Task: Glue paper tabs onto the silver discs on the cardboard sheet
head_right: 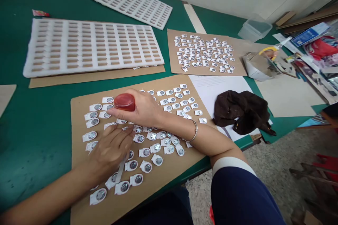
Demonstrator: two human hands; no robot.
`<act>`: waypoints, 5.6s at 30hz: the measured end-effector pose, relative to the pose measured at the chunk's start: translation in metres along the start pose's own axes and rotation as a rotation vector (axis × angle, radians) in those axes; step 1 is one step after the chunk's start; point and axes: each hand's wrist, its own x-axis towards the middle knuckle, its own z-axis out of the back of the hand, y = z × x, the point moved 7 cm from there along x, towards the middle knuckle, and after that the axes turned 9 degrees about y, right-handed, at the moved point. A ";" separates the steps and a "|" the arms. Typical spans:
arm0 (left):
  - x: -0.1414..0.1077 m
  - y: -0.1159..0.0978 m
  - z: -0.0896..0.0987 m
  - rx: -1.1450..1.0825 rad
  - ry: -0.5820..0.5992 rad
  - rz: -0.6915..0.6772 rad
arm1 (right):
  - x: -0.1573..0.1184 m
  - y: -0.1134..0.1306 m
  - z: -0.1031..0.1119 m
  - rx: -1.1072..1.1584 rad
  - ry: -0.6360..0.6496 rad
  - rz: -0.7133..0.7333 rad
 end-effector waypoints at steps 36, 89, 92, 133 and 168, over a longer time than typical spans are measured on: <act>-0.007 0.001 -0.008 -0.004 0.062 0.029 | -0.001 -0.006 0.002 -0.028 -0.053 -0.019; 0.002 0.032 -0.002 -0.295 0.067 0.172 | 0.002 0.005 0.004 -0.213 0.026 0.048; 0.006 0.044 -0.002 -0.385 0.120 0.269 | 0.007 0.006 0.005 -0.219 0.044 0.027; -0.010 0.095 -0.037 -0.873 0.479 0.909 | -0.063 -0.010 0.028 0.006 -0.391 0.049; -0.013 0.095 -0.038 -0.893 0.467 0.885 | -0.062 -0.007 0.021 -0.052 -0.318 0.074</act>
